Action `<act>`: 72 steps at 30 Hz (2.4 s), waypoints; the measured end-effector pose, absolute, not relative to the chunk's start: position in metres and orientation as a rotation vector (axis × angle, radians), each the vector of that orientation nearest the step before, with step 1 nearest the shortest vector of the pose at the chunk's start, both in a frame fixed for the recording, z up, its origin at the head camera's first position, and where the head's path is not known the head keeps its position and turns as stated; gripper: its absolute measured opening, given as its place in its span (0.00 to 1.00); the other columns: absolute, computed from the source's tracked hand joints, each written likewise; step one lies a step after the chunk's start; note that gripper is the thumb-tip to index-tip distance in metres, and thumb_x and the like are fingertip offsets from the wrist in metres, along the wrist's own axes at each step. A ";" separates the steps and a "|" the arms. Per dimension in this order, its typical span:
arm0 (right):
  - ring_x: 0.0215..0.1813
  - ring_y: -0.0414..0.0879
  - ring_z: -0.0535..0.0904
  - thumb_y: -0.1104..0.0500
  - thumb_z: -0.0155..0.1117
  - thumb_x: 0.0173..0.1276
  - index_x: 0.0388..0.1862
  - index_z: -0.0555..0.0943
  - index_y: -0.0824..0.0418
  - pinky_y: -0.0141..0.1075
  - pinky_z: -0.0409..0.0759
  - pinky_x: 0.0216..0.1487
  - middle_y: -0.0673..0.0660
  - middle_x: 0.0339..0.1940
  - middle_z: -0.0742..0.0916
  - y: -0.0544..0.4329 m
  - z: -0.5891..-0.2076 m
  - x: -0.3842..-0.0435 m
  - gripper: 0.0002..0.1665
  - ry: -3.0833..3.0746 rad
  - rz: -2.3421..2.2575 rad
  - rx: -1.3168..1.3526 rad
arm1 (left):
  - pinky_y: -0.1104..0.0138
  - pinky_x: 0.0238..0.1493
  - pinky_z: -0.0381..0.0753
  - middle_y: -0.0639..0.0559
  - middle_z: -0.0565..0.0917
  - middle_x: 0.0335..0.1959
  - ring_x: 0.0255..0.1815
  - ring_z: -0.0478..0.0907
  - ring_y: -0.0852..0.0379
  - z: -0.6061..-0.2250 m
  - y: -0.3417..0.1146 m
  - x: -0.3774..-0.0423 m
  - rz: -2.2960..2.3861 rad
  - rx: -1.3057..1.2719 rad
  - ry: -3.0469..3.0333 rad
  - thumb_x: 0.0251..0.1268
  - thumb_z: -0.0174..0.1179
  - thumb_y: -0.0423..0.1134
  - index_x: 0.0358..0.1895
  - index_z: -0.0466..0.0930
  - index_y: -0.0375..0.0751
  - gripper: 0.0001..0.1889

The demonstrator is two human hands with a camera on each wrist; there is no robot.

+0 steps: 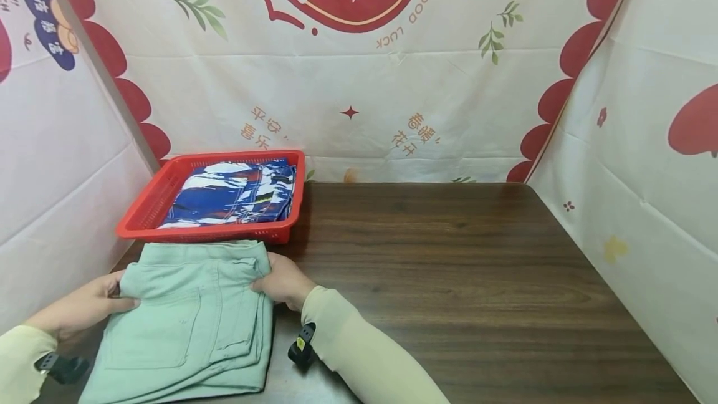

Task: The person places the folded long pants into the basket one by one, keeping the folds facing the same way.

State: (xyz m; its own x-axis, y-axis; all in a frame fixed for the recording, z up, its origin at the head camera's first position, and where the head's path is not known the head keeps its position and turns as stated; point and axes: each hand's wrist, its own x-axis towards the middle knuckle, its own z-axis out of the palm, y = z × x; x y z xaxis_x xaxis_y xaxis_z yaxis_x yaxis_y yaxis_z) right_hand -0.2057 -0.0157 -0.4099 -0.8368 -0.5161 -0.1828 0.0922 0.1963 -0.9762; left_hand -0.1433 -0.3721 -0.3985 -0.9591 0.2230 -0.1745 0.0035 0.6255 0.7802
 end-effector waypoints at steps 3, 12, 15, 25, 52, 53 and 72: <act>0.37 0.47 0.84 0.70 0.64 0.66 0.59 0.77 0.58 0.44 0.85 0.34 0.53 0.43 0.85 -0.013 -0.407 -0.206 0.23 1.995 -1.691 -0.410 | 0.39 0.58 0.72 0.25 0.68 0.66 0.66 0.65 0.30 -0.393 -0.370 -0.142 1.223 0.162 2.621 0.64 0.64 0.33 0.71 0.54 0.20 0.39; 0.42 0.46 0.82 0.68 0.65 0.67 0.61 0.76 0.58 0.42 0.84 0.44 0.52 0.45 0.85 -0.007 -0.394 -0.206 0.23 2.026 -1.670 -0.477 | 0.42 0.54 0.76 0.26 0.68 0.65 0.63 0.69 0.33 -0.379 -0.365 -0.136 1.215 0.154 2.648 0.64 0.63 0.32 0.73 0.52 0.22 0.39; 0.43 0.46 0.81 0.67 0.65 0.67 0.61 0.76 0.58 0.42 0.83 0.46 0.52 0.46 0.85 -0.006 -0.394 -0.206 0.24 2.031 -1.677 -0.486 | 0.45 0.53 0.78 0.25 0.70 0.64 0.62 0.70 0.34 -0.376 -0.364 -0.135 1.196 0.173 2.674 0.65 0.63 0.31 0.72 0.52 0.22 0.38; 0.45 0.46 0.81 0.66 0.65 0.68 0.61 0.76 0.57 0.44 0.81 0.52 0.51 0.47 0.85 -0.006 -0.387 -0.206 0.23 2.053 -1.687 -0.500 | 0.66 0.44 0.81 0.26 0.72 0.62 0.57 0.75 0.42 -0.371 -0.363 -0.132 1.231 0.214 2.689 0.66 0.61 0.30 0.71 0.53 0.21 0.35; 0.45 0.45 0.81 0.63 0.66 0.68 0.63 0.75 0.54 0.45 0.79 0.57 0.48 0.47 0.85 0.002 -0.372 -0.199 0.25 2.110 -1.643 -0.564 | 0.57 0.45 0.83 0.30 0.73 0.62 0.57 0.75 0.38 -0.351 -0.362 -0.119 1.098 0.168 2.801 0.68 0.63 0.38 0.72 0.55 0.29 0.36; 0.46 0.45 0.81 0.62 0.67 0.68 0.64 0.75 0.53 0.45 0.78 0.57 0.47 0.47 0.85 0.003 -0.372 -0.199 0.26 2.114 -1.639 -0.569 | 0.57 0.44 0.83 0.30 0.73 0.62 0.56 0.75 0.39 -0.349 -0.363 -0.118 1.099 0.175 2.808 0.68 0.63 0.37 0.72 0.56 0.29 0.36; 0.48 0.44 0.79 0.60 0.67 0.68 0.65 0.75 0.52 0.46 0.77 0.58 0.49 0.50 0.84 0.011 -0.348 -0.207 0.27 2.255 -1.650 -0.680 | 0.69 0.38 0.81 0.43 0.78 0.56 0.47 0.77 0.69 -0.325 -0.360 -0.124 1.055 0.380 3.001 0.71 0.61 0.37 0.69 0.63 0.37 0.27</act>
State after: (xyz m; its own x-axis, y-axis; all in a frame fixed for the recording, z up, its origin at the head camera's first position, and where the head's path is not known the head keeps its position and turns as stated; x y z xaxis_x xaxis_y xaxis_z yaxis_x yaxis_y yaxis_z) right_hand -0.2074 0.0114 -0.3478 -0.8550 -0.5150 0.0605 -0.2133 0.2429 -0.9463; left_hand -0.1241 -0.3604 -0.3245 -0.9700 0.2016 0.1359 0.2423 0.7552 0.6090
